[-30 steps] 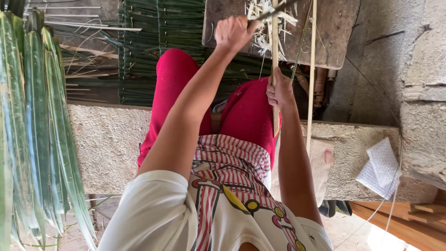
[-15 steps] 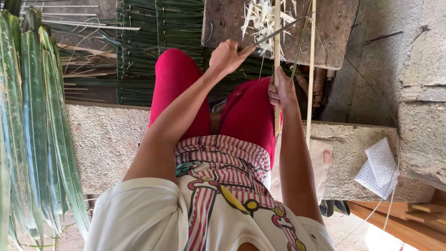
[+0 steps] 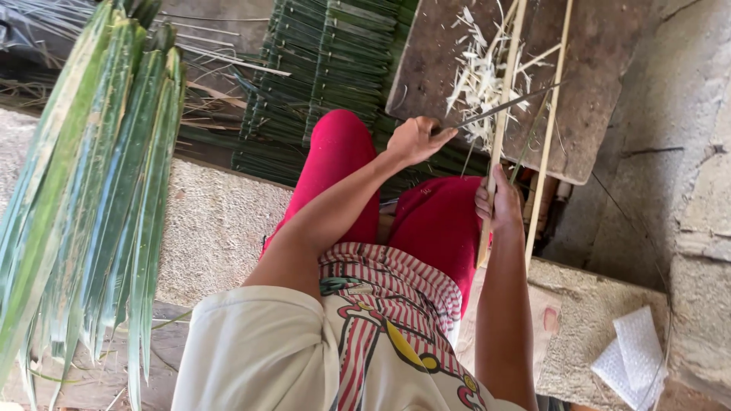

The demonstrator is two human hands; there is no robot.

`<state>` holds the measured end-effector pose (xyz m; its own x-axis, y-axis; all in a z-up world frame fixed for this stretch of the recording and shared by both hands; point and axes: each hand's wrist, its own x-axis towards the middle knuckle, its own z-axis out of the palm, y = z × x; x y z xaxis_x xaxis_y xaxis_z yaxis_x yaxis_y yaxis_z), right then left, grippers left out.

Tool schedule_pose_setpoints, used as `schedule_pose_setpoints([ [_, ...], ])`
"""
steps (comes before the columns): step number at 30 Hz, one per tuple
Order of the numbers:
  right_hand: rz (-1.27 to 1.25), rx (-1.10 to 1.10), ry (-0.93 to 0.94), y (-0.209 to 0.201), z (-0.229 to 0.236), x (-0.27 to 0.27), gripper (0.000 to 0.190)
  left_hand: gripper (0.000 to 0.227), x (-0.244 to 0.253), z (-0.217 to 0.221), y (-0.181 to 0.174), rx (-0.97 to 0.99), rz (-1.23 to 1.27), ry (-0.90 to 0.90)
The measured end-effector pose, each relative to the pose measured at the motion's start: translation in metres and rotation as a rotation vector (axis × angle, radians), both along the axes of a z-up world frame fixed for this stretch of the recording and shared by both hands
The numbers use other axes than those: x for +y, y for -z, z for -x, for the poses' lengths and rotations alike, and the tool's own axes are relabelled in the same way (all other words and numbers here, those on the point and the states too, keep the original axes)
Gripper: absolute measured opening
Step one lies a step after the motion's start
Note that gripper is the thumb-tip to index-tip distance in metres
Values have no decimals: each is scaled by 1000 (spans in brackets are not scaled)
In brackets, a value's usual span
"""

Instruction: Shaving thin strips of wood using a hand knife on a wooden block

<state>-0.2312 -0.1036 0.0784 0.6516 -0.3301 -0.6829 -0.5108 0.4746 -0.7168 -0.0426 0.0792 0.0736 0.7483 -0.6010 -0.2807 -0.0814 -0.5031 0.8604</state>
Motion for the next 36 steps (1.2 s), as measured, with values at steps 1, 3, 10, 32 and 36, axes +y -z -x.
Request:
schedule_pose_setpoints([
  [1,7,-3,2,-4,1,1,55,58,1,0,-2,1,-5,8],
  [3,13,-22,12,-4,1,3,55,56,11,2,-10,-39,36,22],
  [10,-9,-90,55,7,5,-4,56,58,17,-2,-18,-151,-19,91],
  [32,-141,-306,-242,-44,11,1,53,51,20,-9,7,-445,64,57],
  [36,-168,-342,-113,-15,12,2,47,54,14,-6,11,-513,47,23],
])
